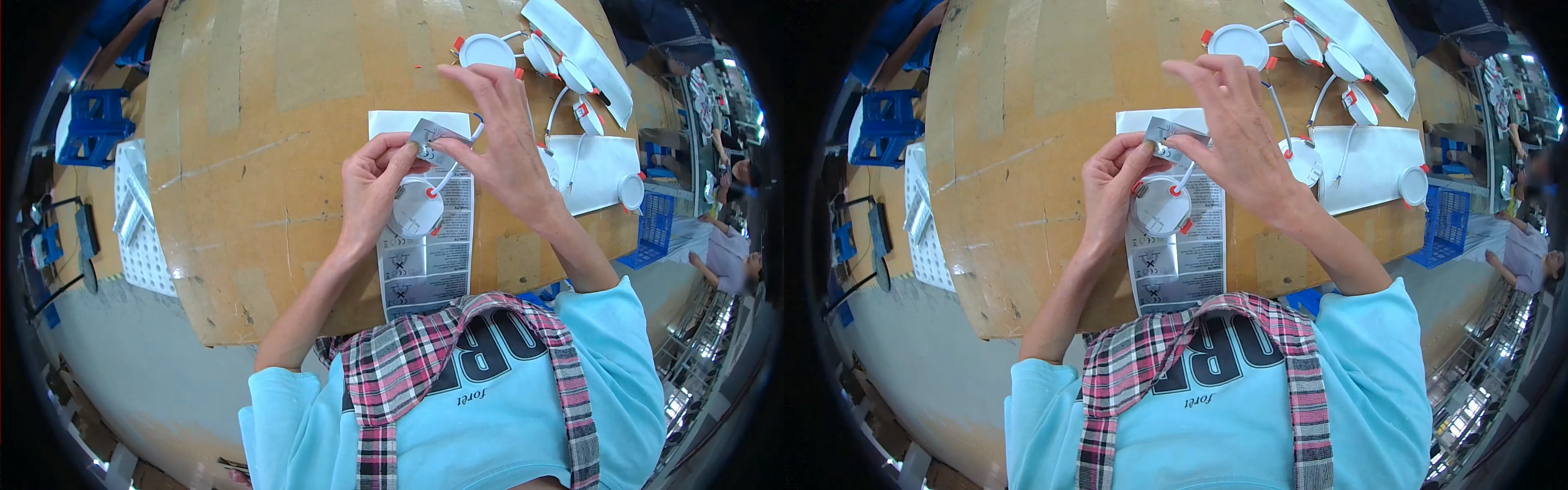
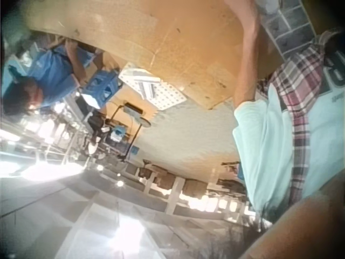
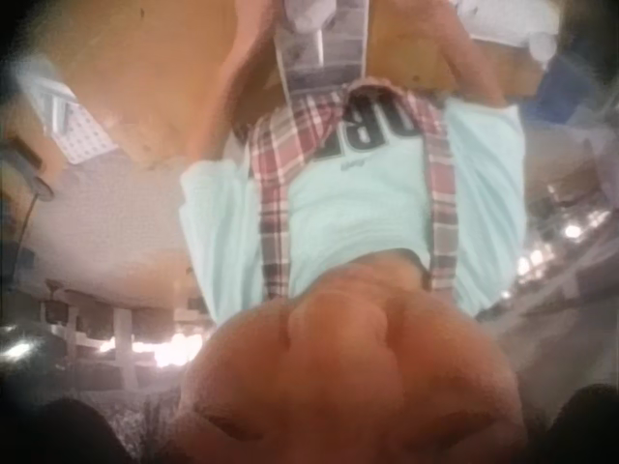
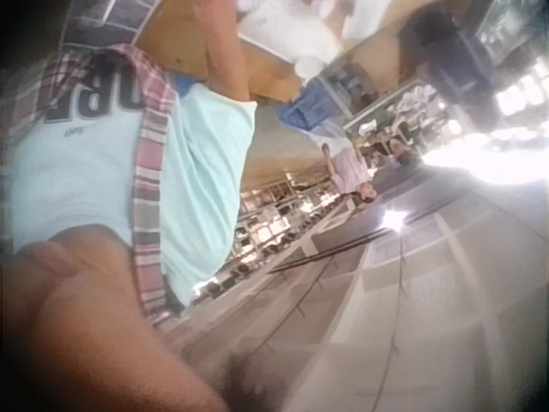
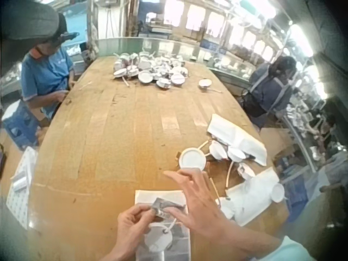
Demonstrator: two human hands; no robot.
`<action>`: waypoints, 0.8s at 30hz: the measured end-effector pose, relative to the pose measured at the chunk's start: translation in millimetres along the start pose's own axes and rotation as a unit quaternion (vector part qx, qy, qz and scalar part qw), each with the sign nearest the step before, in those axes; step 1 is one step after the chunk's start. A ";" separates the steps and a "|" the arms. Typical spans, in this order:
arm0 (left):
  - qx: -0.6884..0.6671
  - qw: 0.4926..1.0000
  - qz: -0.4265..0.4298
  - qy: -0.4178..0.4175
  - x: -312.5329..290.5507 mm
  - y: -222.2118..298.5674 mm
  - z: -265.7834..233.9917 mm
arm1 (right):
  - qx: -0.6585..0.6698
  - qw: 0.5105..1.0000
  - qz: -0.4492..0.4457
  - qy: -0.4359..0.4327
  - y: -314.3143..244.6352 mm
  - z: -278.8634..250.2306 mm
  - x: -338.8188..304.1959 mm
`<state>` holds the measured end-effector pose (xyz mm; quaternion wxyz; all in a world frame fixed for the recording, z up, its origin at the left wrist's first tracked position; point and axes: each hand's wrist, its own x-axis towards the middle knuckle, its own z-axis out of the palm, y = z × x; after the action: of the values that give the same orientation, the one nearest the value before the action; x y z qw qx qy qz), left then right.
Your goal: The person labels and organizes lamp components on an assembly line.
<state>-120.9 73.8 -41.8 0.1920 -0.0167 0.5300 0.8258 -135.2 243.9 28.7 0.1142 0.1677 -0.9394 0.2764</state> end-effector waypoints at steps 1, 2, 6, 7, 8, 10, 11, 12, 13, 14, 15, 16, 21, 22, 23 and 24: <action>0.005 1.000 0.000 -0.004 -0.7 1.1 -0.2 | -0.002 1.000 0.004 0.018 2.9 -1.2 -0.1; -0.005 1.000 -0.002 -0.001 -1.2 2.2 -0.7 | -0.002 1.000 0.007 0.024 5.1 -2.4 -2.0; -0.012 1.000 -0.003 -0.010 -0.1 2.7 -2.8 | 0.255 0.946 0.199 -0.017 17.0 1.4 -17.5; -0.008 1.000 -0.005 -0.013 0.8 3.4 -2.5 | 0.334 0.907 0.254 -0.034 19.2 3.8 -21.3; -0.022 1.000 -0.009 -0.005 1.7 4.3 -2.1 | 0.336 0.906 0.256 -0.029 19.9 5.3 -23.7; -0.032 0.999 -0.015 0.000 4.0 6.8 0.2 | 0.370 0.888 0.272 -0.033 19.1 7.7 -27.0; -0.029 0.999 -0.009 0.017 6.2 8.9 2.8 | 0.372 0.887 0.273 -0.029 17.7 8.7 -27.8; -0.026 0.999 -0.003 0.033 8.1 11.2 5.5 | 0.387 0.882 0.268 -0.015 15.7 10.1 -28.1; -0.023 0.999 -0.004 0.030 9.8 13.2 9.5 | 0.402 0.877 0.263 -0.001 14.7 10.6 -29.0; 0.022 0.999 0.010 0.030 11.4 15.4 13.8 | 0.403 0.876 0.264 0.003 14.4 10.8 -30.4; 0.067 0.997 0.024 0.031 13.2 16.6 16.7 | 0.397 0.880 0.260 0.012 14.4 10.9 -31.9; 0.070 0.997 0.024 0.030 14.9 15.8 14.9 | 0.394 0.883 0.254 0.020 13.4 12.1 -33.1; 0.112 0.992 0.053 0.022 16.6 12.7 12.4 | 0.418 0.865 0.268 0.065 6.1 15.5 -36.0; 0.114 0.992 0.053 0.020 16.4 13.0 14.3 | 0.432 0.854 0.284 0.061 5.1 15.6 -36.2; 0.103 0.993 0.044 0.031 16.3 14.0 16.8 | 0.432 0.854 0.284 0.064 4.8 17.0 -36.7; 0.092 0.994 0.035 0.042 16.3 15.1 19.1 | 0.427 0.856 0.287 0.059 4.9 19.2 -37.7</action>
<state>-137.6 90.0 -24.1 0.1415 -0.0152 0.6115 0.7783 -104.8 246.5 -0.9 0.0023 -0.0933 -0.7271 0.6802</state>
